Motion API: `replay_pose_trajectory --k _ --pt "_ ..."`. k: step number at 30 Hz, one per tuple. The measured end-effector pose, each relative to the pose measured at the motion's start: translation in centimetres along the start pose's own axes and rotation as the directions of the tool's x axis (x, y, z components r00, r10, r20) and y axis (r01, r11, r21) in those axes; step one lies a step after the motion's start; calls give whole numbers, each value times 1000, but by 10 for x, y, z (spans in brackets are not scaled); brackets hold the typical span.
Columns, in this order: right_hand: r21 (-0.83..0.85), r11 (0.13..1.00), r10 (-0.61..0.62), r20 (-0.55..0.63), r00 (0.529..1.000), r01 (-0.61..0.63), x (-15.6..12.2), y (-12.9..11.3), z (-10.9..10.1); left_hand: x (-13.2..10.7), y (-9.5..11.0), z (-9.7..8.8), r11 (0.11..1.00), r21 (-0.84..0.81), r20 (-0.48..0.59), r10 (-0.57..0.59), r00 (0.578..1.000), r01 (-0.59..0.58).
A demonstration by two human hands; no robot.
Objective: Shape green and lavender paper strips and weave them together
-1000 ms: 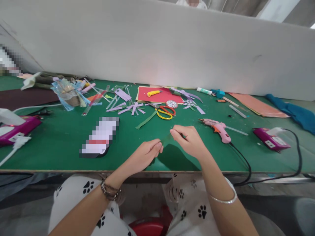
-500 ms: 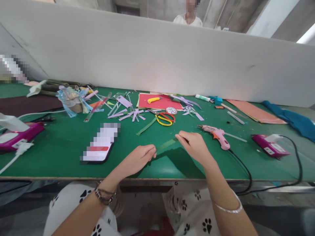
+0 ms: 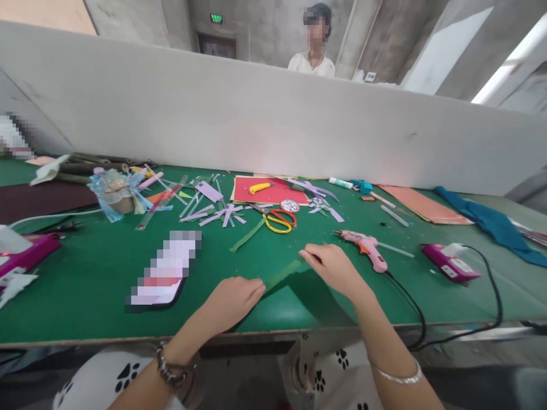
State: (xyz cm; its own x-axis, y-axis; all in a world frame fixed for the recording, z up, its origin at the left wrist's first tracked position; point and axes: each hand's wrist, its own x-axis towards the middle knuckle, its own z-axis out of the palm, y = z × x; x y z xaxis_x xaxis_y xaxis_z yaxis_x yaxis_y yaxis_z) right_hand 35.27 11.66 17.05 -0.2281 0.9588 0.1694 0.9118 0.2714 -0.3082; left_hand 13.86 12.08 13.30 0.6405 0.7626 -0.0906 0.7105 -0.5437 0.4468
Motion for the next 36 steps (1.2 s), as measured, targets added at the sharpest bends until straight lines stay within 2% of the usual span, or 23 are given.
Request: replay_pose_trajectory --k 4,8,11,17,22,29,36 --pt "-17 999 -39 50 998 40 11 -5 -7 0 1 -3 995 96 51 11 999 -16" --pt "-26 998 -51 176 983 57 29 -3 -14 0 4 -8 964 240 68 -130 989 110" --pt "-62 998 34 240 970 -20 48 11 -24 -1 4 -11 924 319 50 -241 969 213" --pt "-188 968 202 168 965 -169 92 58 -37 -2 1 -12 892 332 10 -328 945 306" --pt "-328 910 303 114 946 -253 127 90 -24 0 2 -13 899 310 13 -328 945 308" --pt "-470 801 414 -11 910 -371 164 110 -7 3 1 -13 896 301 45 -357 933 328" --pt "-464 753 494 -69 867 -466 190 129 4 9 -2 -9 880 311 102 -408 907 360"
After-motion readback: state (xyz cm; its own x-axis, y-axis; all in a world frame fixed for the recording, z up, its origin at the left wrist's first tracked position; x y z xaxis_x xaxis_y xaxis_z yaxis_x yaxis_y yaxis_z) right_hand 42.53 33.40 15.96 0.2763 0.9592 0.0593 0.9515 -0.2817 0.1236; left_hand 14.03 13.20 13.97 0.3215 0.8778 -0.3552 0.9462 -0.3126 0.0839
